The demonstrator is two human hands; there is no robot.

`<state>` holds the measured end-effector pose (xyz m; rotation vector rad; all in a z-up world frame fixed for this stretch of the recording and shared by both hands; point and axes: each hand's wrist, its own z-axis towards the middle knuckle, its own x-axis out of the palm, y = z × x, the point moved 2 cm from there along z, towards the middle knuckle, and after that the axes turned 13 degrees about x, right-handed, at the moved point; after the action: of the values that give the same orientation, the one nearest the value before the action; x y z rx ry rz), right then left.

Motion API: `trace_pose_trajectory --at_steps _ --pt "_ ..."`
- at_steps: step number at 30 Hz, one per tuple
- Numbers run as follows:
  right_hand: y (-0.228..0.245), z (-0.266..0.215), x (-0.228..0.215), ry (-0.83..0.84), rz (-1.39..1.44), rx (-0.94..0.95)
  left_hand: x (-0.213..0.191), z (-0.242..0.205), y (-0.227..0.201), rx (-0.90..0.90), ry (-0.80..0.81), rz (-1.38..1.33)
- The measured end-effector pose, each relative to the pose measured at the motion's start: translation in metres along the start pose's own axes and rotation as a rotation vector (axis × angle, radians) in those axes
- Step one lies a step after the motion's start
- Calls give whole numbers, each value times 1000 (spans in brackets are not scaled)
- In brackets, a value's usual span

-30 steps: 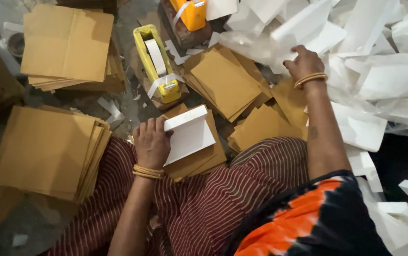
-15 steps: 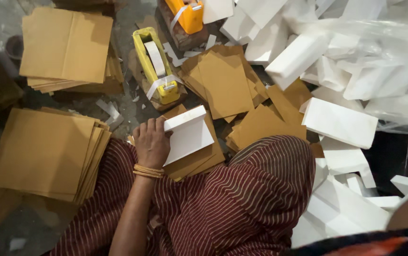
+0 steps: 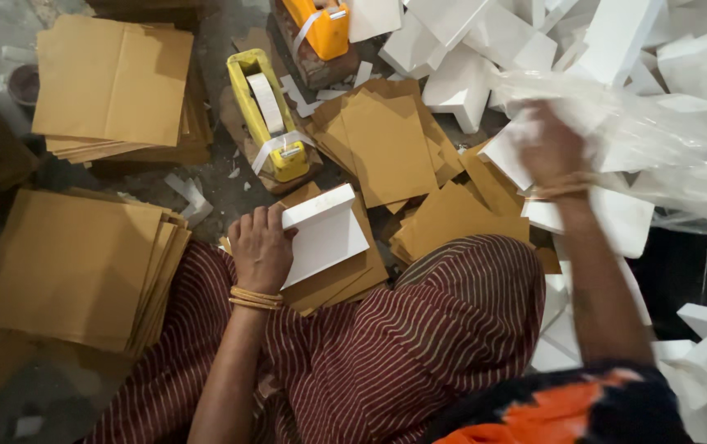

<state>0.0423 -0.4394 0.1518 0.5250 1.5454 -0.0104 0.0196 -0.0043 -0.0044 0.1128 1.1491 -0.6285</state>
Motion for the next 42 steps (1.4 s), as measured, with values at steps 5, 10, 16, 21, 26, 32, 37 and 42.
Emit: trace_pose_trajectory --at_steps 5,10,16,21,26,32,37,42 --pt "125 47 144 236 -320 -36 0 -2 1 -6 -12 -12" --pt "88 74 202 73 -170 189 1 1 1 -14 23 8" --pt "64 77 226 106 -96 338 3 2 2 -30 50 -13" --pt "60 89 258 1 -97 235 4 0 1 -8 41 11" --pt "67 85 248 -126 -73 179 4 0 2 -11 29 6" --pt "91 79 229 -49 -16 199 3 1 1 -14 20 -2" --pt "85 83 276 -330 -305 -44 1 2 -1 -4 11 4" --pt "53 106 299 -263 -75 -116 2 0 -1 -6 1 0"
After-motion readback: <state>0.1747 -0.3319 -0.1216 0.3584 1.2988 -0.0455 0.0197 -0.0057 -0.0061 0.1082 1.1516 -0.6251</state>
